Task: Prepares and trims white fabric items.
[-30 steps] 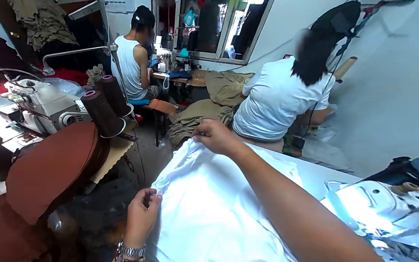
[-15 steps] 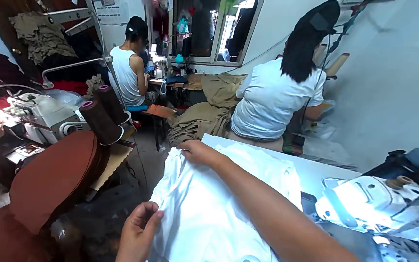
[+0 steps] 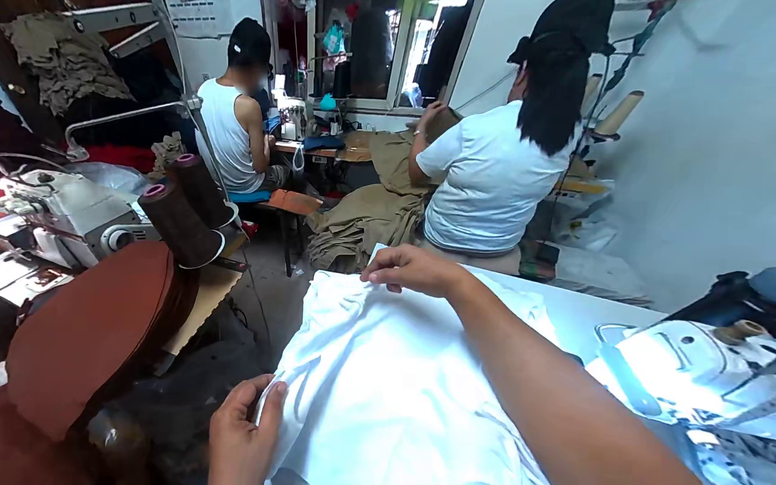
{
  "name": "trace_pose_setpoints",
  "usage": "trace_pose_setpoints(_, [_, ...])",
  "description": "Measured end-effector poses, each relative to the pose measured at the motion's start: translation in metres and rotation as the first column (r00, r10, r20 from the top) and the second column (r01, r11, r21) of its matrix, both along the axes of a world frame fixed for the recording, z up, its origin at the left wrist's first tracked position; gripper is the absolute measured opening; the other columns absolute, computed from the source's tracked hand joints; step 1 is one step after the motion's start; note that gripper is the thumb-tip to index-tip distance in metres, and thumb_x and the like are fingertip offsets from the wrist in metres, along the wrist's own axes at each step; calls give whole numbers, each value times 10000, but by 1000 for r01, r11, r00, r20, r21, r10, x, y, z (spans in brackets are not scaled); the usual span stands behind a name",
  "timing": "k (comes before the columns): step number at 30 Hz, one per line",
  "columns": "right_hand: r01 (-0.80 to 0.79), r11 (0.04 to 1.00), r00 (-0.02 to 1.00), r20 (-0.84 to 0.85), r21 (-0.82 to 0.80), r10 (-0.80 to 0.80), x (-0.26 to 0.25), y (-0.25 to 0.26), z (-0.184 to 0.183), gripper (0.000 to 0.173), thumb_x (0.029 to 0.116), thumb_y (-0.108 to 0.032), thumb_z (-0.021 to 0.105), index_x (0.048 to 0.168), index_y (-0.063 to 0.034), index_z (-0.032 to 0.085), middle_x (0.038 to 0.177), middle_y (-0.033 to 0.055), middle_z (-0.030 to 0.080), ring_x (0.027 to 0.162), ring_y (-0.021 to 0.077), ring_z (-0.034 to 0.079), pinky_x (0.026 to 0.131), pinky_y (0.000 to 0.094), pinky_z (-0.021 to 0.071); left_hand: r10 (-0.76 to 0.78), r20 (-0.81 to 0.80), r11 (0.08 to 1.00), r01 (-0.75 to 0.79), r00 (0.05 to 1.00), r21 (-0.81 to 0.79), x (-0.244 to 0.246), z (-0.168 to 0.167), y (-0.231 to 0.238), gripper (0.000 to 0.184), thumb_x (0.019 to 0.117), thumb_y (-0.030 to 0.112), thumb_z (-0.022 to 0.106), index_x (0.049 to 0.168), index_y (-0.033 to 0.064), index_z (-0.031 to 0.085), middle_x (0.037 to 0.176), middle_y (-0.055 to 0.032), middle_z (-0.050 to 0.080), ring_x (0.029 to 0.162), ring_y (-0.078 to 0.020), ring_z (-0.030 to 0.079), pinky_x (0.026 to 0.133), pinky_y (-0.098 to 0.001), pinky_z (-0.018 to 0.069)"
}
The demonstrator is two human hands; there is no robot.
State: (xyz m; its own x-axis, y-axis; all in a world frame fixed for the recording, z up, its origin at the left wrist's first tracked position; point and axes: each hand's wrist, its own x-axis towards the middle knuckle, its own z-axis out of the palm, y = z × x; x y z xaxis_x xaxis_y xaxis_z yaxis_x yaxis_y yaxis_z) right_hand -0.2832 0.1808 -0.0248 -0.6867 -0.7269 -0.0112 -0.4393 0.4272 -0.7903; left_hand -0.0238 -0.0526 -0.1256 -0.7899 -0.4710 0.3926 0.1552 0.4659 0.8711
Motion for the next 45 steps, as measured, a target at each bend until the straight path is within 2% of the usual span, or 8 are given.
trace_pose_setpoints(10, [4,996,938,-346,-86,-33,10,-17,-14,220,994,-156,654,1155,-37,745,1151,131,681,958,190,648,836,366,544,-310,-159,946,289,937,-146,3,9,20,175,937,154,679,983,19,781,789,-9,680,722,37,601,681,-104,506])
trace_pose_setpoints(15, [-91,972,915,-366,216,167,15,-35,-10,207,975,-38,639,1150,6,740,1153,191,695,1076,306,669,982,466,520,-502,-65,833,463,862,-302,5,-1,39,162,948,135,674,1007,31,783,740,-75,645,659,-82,575,633,-174,486])
trace_pose_setpoints(22, [-109,969,919,-349,223,184,18,-18,-13,152,970,-29,646,1071,-24,760,1025,119,733,916,207,689,865,399,551,-458,-56,864,429,887,-262,5,-5,27,189,961,179,664,1014,37,778,739,-48,635,669,-34,567,635,-136,472])
trace_pose_setpoints(28, [-91,971,849,-493,220,191,17,-23,-28,171,990,-23,589,1044,14,748,1052,169,725,1015,295,696,964,466,535,-259,-130,948,226,957,-225,7,6,17,198,956,194,647,969,43,774,798,3,682,728,39,601,689,-101,502])
trace_pose_setpoints(30, [52,998,907,-419,30,-35,30,-21,-2,216,1032,-40,521,1103,66,696,1011,195,705,895,278,689,853,450,558,-96,-175,977,59,980,-206,7,14,13,196,940,190,656,923,35,775,812,0,652,750,35,589,693,-101,497])
trace_pose_setpoints(33, [175,936,961,-153,-307,-230,47,-12,32,169,1051,-85,478,1097,12,608,811,12,592,571,35,517,541,211,476,46,-175,983,-76,983,-169,4,30,7,179,941,184,652,923,43,761,945,-18,676,833,29,626,738,-107,527])
trace_pose_setpoints(38, [96,990,848,-513,-100,-134,70,22,55,162,990,-32,595,1104,15,700,1011,115,683,883,146,650,829,330,550,111,-149,982,-132,982,-136,-10,42,11,165,958,177,636,980,56,745,840,27,698,699,55,613,644,-110,507])
trace_pose_setpoints(45, [98,958,705,-660,-270,-258,96,83,59,107,954,-99,637,966,-44,728,917,18,667,828,50,618,770,231,531,-243,-300,970,231,922,-76,0,59,22,137,942,231,681,944,130,773,825,72,666,717,1,623,625,-136,534])
